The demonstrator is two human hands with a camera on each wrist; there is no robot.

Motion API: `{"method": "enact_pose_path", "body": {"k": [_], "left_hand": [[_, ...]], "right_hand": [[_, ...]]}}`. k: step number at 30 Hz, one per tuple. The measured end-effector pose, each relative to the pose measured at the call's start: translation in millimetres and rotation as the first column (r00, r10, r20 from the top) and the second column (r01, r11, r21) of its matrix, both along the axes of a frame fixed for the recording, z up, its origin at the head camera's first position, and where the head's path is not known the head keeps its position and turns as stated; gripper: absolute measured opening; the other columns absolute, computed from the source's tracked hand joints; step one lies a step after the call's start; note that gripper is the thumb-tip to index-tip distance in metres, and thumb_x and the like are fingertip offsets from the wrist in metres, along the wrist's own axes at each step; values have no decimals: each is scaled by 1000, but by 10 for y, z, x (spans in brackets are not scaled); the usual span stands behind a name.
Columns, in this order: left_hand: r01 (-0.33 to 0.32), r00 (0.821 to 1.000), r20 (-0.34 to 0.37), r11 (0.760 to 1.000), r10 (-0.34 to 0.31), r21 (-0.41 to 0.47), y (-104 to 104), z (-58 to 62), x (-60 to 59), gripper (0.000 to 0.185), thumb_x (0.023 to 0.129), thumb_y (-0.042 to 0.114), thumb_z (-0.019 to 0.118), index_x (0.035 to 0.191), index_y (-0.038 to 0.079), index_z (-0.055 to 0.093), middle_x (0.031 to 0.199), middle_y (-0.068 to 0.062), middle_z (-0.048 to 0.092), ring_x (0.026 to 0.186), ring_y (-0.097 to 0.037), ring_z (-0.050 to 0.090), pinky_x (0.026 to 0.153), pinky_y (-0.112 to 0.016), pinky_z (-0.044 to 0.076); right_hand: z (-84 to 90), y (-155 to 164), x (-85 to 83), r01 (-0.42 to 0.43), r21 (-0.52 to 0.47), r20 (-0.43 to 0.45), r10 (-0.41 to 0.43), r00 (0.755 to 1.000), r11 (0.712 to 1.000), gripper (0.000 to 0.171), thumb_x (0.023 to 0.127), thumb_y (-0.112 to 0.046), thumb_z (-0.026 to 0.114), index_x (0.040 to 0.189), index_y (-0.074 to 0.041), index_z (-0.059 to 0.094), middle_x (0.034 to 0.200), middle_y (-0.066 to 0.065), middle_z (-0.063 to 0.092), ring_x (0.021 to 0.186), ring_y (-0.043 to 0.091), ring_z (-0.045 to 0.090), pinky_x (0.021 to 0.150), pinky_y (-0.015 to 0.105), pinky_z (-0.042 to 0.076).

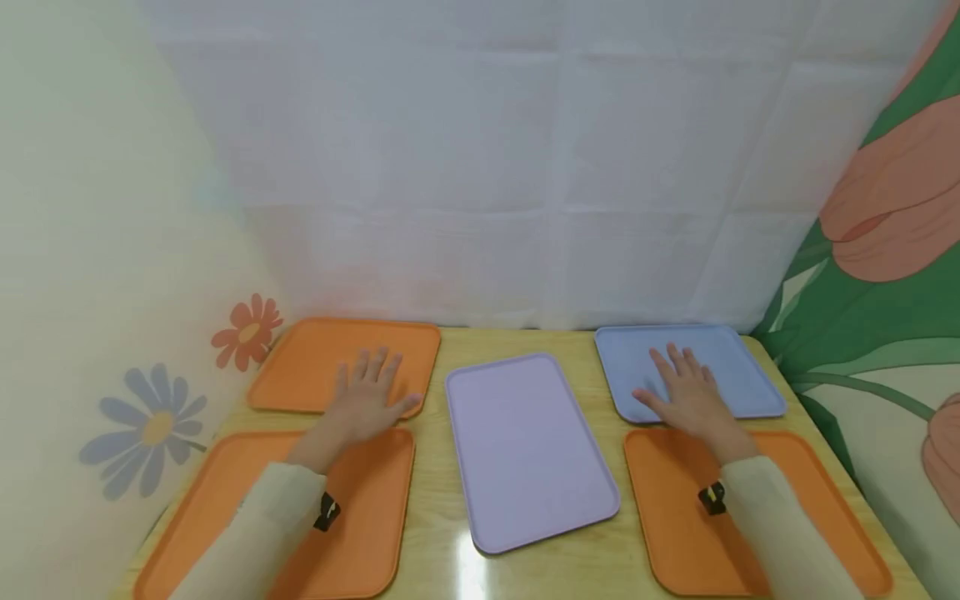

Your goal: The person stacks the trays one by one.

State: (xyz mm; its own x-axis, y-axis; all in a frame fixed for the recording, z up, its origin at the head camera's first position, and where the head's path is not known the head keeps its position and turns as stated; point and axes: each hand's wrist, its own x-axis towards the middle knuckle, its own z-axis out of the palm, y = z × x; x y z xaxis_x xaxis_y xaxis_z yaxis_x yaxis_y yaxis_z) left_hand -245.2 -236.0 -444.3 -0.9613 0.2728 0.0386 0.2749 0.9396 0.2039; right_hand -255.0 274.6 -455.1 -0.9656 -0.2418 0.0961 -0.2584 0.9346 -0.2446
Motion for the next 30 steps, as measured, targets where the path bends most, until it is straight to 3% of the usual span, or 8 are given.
{"method": "enact_pose_path", "body": {"k": [7,12,16,21,24,27,28,30], "left_hand": [[21,996,-92,999,-19,26,167,-58,45,83,89,62,43,146,4,25,150,-21,22,137,-44,16,107,-63,13],[32,996,-91,998,-27,51,322,-49,83,79,87,56,51,141,1,33,140,-24,36,128,-44,32,104,-58,27],[5,999,-32,997,-2,80,442,-35,136,78,84,54,55,139,2,37,135,-23,41,122,-45,39,95,-59,38],[-32,998,64,986,21,167,581,-38,174,74,82,47,61,137,1,39,133,-23,44,118,-43,44,92,-57,41],[-67,988,151,974,34,218,656,-60,197,73,83,43,63,137,0,39,134,-23,43,116,-40,48,93,-54,42],[-105,974,219,962,50,250,719,-79,206,74,83,39,64,137,-3,37,135,-25,41,116,-39,48,93,-53,43],[-118,969,240,957,53,267,740,-87,200,74,83,37,65,137,-5,36,133,-26,43,109,-36,54,92,-51,45],[-131,960,274,948,49,290,772,-111,183,76,83,32,67,137,-9,33,114,-24,57,89,-30,63,86,-45,49]], "right_hand": [[-13,-169,-9,-54,-12,9,54,999,998,82,90,-59,45,147,-4,24,148,28,21,134,49,18,104,65,17],[-22,-304,-10,-74,-56,19,75,997,996,77,90,-51,51,147,-6,26,146,27,25,131,47,24,102,65,25],[-21,-417,3,-96,-120,33,101,994,988,74,91,-45,54,146,-5,27,144,28,28,130,47,26,100,64,29],[-44,-536,13,-115,-195,46,126,991,974,70,90,-37,59,144,-3,31,140,30,29,128,46,30,100,61,32],[-68,-606,20,-112,-220,82,132,988,969,69,90,-35,60,144,-3,31,138,28,31,125,43,36,99,58,36],[-77,-679,28,-128,-235,96,155,983,963,68,90,-31,61,143,-1,32,133,25,37,112,36,47,92,52,43],[-82,-700,25,-137,-243,92,164,982,960,67,89,-29,62,142,-1,33,130,24,39,106,33,50,90,50,45],[-92,-739,23,-150,-258,91,179,980,954,65,88,-27,63,141,0,34,125,23,44,98,29,53,84,46,48]]}}
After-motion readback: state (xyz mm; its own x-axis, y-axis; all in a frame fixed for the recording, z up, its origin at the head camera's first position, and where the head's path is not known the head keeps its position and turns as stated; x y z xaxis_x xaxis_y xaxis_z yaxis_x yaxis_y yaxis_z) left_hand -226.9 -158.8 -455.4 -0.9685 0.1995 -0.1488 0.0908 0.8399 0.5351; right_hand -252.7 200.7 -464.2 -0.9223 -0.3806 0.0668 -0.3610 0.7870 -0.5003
